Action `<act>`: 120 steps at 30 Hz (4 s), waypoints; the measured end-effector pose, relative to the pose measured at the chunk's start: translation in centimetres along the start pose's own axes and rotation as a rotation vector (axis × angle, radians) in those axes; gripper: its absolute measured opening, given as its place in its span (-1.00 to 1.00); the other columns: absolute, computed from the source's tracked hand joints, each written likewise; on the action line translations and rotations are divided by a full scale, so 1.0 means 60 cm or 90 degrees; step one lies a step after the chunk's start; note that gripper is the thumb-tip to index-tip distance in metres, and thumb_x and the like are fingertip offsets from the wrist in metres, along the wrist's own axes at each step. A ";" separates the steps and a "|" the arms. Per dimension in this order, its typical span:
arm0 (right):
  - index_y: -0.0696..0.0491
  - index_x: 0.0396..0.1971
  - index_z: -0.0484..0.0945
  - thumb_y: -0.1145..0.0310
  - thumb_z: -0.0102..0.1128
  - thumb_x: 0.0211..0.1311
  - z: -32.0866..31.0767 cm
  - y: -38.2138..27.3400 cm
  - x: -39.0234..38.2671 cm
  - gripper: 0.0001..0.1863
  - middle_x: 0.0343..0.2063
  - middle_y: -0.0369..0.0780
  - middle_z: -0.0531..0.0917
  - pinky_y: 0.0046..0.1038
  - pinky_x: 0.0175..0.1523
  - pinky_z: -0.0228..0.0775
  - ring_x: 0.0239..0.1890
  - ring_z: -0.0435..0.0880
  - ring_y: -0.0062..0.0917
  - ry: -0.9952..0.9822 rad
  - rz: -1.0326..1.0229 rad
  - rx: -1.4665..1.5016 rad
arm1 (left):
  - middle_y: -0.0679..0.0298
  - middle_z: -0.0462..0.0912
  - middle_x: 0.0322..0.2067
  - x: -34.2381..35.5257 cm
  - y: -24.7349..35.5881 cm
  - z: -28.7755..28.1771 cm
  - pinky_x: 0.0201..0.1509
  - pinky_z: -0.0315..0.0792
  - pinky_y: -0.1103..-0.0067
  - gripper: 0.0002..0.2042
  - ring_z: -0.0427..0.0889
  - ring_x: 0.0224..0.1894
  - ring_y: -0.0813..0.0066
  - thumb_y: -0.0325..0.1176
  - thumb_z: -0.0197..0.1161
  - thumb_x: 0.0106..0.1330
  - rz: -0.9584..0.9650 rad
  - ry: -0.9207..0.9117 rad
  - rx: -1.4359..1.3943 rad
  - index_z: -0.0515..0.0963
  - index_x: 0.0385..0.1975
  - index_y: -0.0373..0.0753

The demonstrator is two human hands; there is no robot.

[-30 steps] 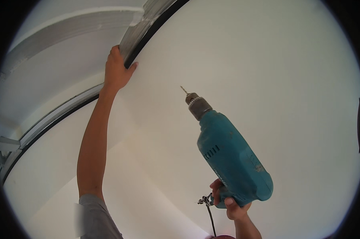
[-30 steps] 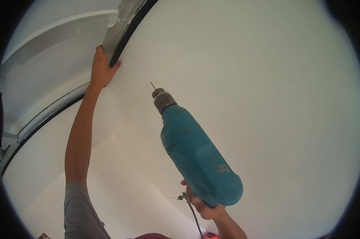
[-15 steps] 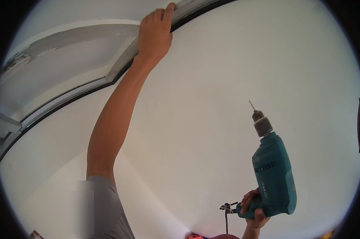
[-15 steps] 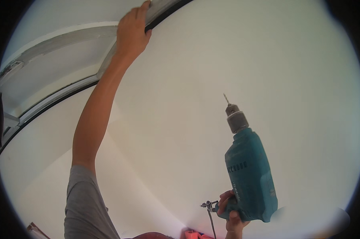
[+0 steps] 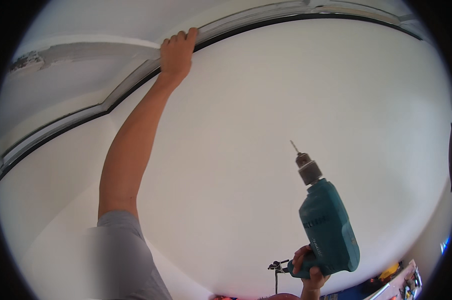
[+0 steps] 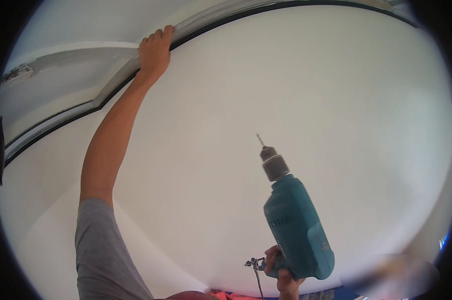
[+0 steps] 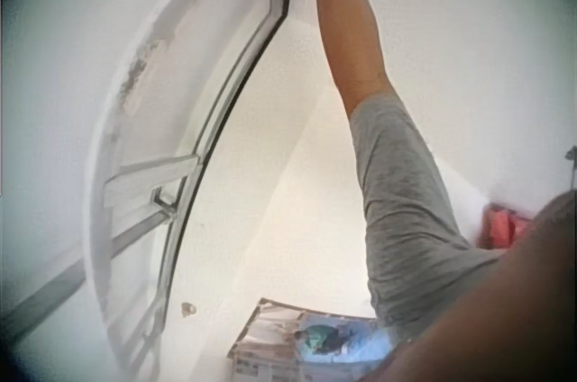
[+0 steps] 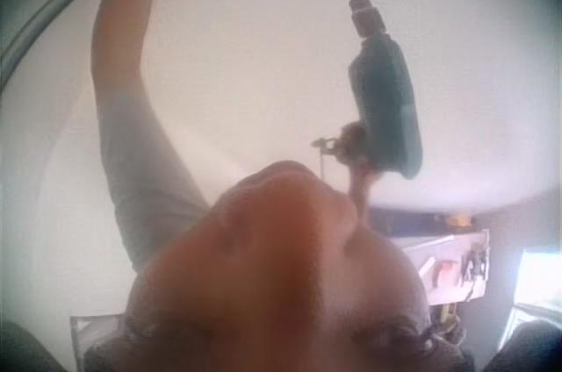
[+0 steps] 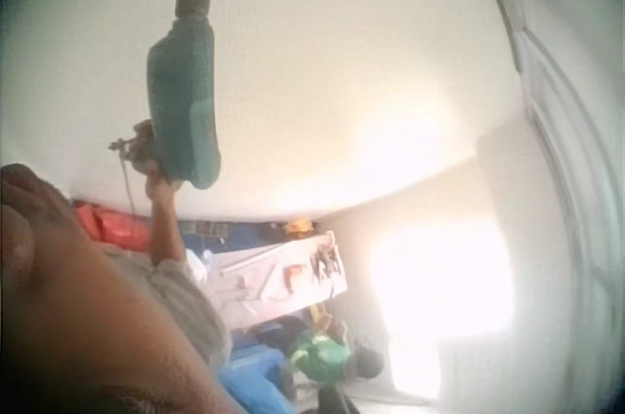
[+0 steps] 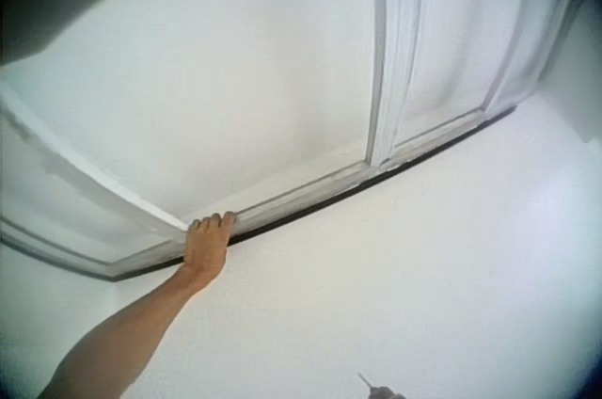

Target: The person uses a staple gun to fasten a metal trim piece along the ceiling edge, then switches to a corded drill to drive screws into the same trim. The person repeats this sequence along the ceiling perimeter while other workers are visible in the background.

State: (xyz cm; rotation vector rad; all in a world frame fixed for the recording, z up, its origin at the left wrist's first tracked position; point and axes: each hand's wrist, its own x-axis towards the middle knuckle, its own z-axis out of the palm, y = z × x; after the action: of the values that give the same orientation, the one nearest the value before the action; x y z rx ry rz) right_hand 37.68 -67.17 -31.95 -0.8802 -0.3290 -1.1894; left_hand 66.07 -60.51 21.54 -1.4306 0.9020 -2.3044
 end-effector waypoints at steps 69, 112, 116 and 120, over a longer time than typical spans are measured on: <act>0.35 0.06 0.49 0.06 0.40 0.22 -0.024 -0.026 0.054 -0.34 -0.34 0.02 0.71 -0.33 -0.31 0.62 -0.49 0.68 -0.41 -0.062 0.294 0.258 | -0.16 0.48 0.06 0.036 -0.018 -0.177 0.20 0.42 0.14 -0.10 0.52 0.11 -0.12 0.03 0.60 0.06 -0.088 0.109 -0.131 0.28 0.22 -0.50; 0.34 -0.09 0.54 0.53 0.10 0.14 0.210 -0.167 0.423 -0.67 -0.24 -0.06 0.67 -0.49 -0.40 0.46 -0.53 0.58 -0.61 -0.115 -0.045 0.620 | -0.26 0.70 -0.28 0.330 0.176 -0.295 -0.13 0.64 0.37 -0.23 0.77 -0.23 0.01 -0.31 0.52 0.14 0.022 0.003 -0.249 0.28 0.24 -0.64; 0.35 -0.06 0.53 0.55 0.08 0.15 0.208 -0.169 0.422 -0.66 -0.16 -0.05 0.65 -0.48 -0.41 0.46 -0.53 0.59 -0.59 -0.111 -0.033 0.639 | -0.22 0.69 -0.32 0.338 0.186 -0.306 -0.17 0.63 0.39 -0.42 0.77 -0.26 0.08 -0.34 0.52 0.14 -0.011 -0.034 -0.263 0.37 0.01 -0.56; 0.35 -0.05 0.53 0.56 0.08 0.15 0.204 -0.170 0.424 -0.65 -0.13 -0.05 0.63 -0.47 -0.41 0.47 -0.52 0.61 -0.58 -0.119 -0.028 0.641 | -0.19 0.69 -0.36 0.340 0.192 -0.314 -0.22 0.62 0.40 -0.56 0.76 -0.31 0.12 -0.35 0.51 0.14 0.010 -0.028 -0.275 0.36 -0.21 -0.41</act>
State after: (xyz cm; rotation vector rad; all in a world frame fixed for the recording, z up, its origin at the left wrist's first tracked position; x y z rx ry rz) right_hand 40.60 -76.01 -3.40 -0.0928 -0.9931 -0.8109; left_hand 38.97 -73.45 22.60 -1.6163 1.4580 -2.1411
